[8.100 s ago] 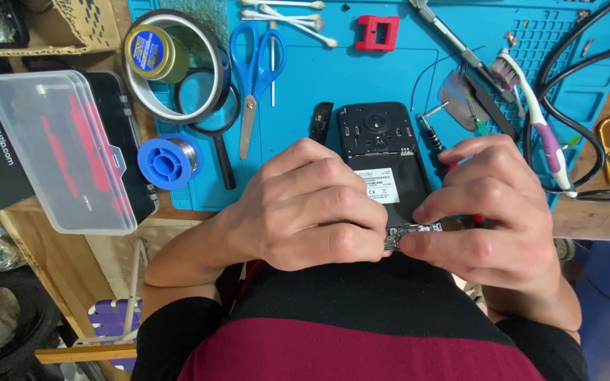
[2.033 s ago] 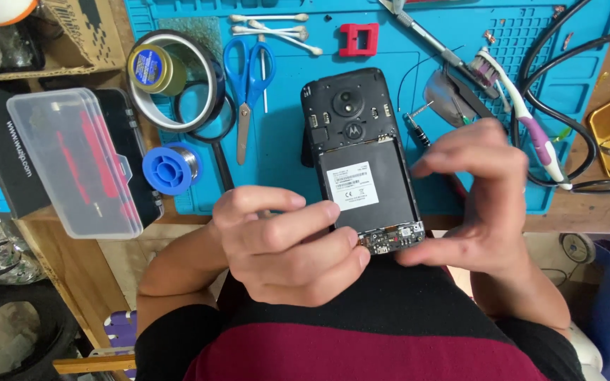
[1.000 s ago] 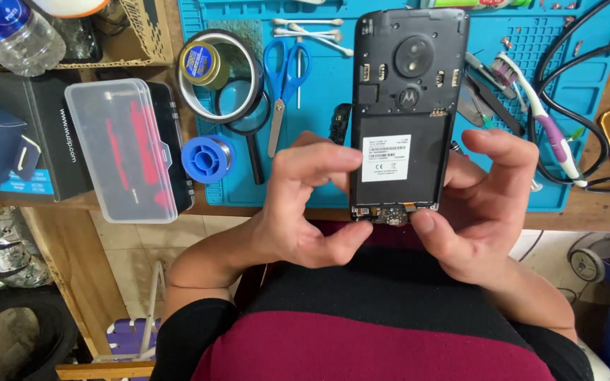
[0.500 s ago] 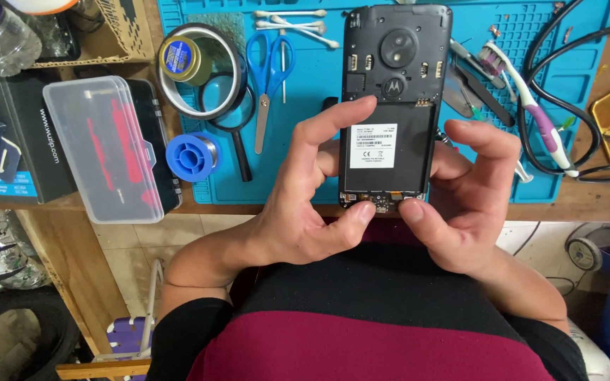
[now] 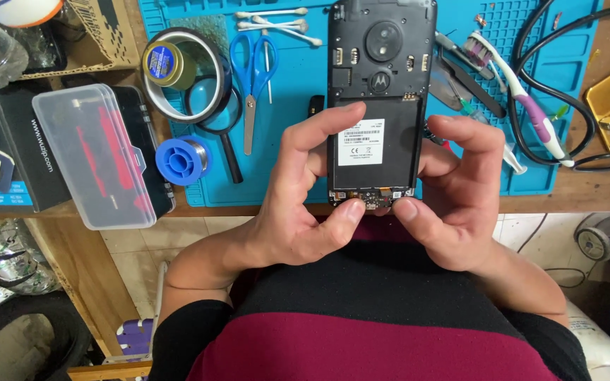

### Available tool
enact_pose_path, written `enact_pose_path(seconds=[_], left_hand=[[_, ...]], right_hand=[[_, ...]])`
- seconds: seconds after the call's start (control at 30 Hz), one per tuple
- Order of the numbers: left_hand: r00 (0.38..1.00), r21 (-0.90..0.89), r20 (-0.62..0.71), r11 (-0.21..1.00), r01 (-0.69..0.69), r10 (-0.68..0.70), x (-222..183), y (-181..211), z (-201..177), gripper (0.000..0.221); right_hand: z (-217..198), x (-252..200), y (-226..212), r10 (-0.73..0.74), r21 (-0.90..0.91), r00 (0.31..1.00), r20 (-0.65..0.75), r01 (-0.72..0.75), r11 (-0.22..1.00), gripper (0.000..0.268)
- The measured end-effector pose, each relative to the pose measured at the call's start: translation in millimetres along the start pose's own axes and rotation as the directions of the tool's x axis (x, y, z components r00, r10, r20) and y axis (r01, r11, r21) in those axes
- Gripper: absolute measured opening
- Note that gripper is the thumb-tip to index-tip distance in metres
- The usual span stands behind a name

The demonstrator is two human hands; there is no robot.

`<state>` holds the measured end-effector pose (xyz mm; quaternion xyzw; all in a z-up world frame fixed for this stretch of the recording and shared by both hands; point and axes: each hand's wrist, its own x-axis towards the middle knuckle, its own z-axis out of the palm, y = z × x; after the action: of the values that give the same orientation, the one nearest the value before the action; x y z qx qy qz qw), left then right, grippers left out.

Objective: Reassembling internal components of a smartphone, including fitting a small circuit board and using a precision screwdriver.

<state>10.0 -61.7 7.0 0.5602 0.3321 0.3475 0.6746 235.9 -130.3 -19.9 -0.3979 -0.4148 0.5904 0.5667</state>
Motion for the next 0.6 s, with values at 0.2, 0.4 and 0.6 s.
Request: enact_pose_path(seconds=[0.2, 0.4, 0.6], left_hand=[[0.996, 0.007, 0.012, 0.996, -0.084, 0.084, -1.7, -10.8, -0.1, 0.083], [0.996, 0.064, 0.053, 0.995, -0.08, 0.077, -2.4, -16.2, -4.0, 0.093], [0.992, 0.031, 0.095, 0.996, -0.086, 0.083, -0.1, -15.6, -6.4, 0.096]], right_hand=[[2.1, 0.4, 2.7, -0.018, -0.045, 1.0, -0.007, 0.018, 0.999, 0.067], [3.5, -1.4, 3.1, 0.008, 0.004, 1.0, -0.03, -0.008, 1.0, 0.07], [-2.8, 0.7, -1.3, 0.043, -0.083, 0.999, 0.011, -0.042, 0.996, 0.107]])
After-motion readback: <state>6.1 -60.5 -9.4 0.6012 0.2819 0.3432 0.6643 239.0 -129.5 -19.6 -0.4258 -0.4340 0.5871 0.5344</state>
